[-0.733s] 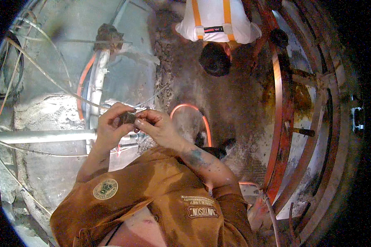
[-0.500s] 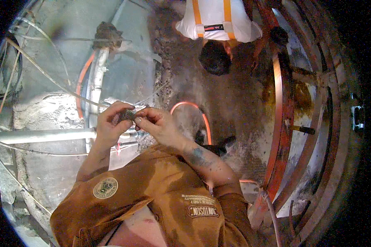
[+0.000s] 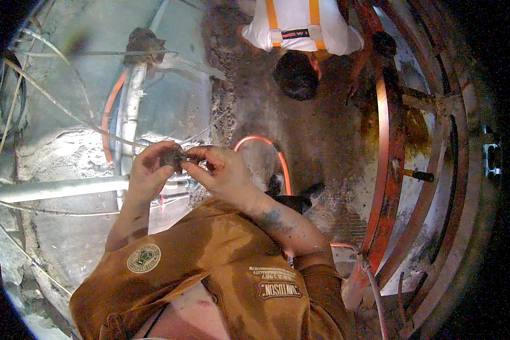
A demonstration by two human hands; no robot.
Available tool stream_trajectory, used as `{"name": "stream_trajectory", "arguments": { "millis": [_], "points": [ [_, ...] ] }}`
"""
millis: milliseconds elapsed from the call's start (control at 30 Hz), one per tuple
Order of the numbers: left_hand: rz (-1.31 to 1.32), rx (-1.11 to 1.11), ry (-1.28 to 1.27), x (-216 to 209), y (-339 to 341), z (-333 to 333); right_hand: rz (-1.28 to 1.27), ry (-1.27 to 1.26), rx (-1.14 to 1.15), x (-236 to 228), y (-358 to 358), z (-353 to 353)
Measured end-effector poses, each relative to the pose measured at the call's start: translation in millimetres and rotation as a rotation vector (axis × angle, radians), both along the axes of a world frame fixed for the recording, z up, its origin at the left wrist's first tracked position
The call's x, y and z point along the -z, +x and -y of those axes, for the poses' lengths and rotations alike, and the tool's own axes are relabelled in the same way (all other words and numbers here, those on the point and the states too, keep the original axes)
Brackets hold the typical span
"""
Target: The person walks through a workshop while holding a small metal gear, then approaches a large machine where another worker is present. The person places the gear onto a shaft on the machine and appears to secure it.
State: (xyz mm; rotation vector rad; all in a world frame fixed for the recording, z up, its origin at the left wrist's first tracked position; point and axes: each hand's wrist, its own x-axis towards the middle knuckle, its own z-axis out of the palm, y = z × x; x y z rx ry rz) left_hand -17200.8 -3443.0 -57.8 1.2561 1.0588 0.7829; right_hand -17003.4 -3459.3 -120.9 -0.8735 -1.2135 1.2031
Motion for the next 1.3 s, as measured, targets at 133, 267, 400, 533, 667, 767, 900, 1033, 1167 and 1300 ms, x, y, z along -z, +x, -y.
{"name": "stream_trajectory", "arguments": {
  "millis": [133,267,400,533,667,767,900,1033,1167,1300],
  "points": [
    [-0.011,-0.008,0.026,-3,2,-1,0.128,0.179,0.115,8,-1,-2],
    [-0.011,0.003,0.045,-5,1,-2,0.164,0.213,0.109,8,0,-3],
    [-0.058,0.004,0.068,-5,5,-2,0.235,0.295,0.179,13,0,-3],
    [-0.169,0.032,0.093,-4,12,-4,0.246,0.358,0.218,22,3,-4],
    [-0.245,0.007,0.084,-3,-1,-1,0.245,0.408,0.200,19,0,-6],
    [-0.254,-0.008,0.024,1,1,-2,0.244,0.301,0.097,16,11,-4],
    [-0.243,0.144,0.076,13,8,-6,0.214,0.189,0.059,29,16,3],
    [-0.221,0.170,0.086,24,15,-3,0.167,0.015,-0.030,28,20,12],
    [-0.254,0.177,0.064,39,14,1,0.219,0.065,0.047,44,17,20],
    [-0.230,0.154,0.067,49,19,5,0.305,0.074,0.088,46,20,26]
  ]
}}
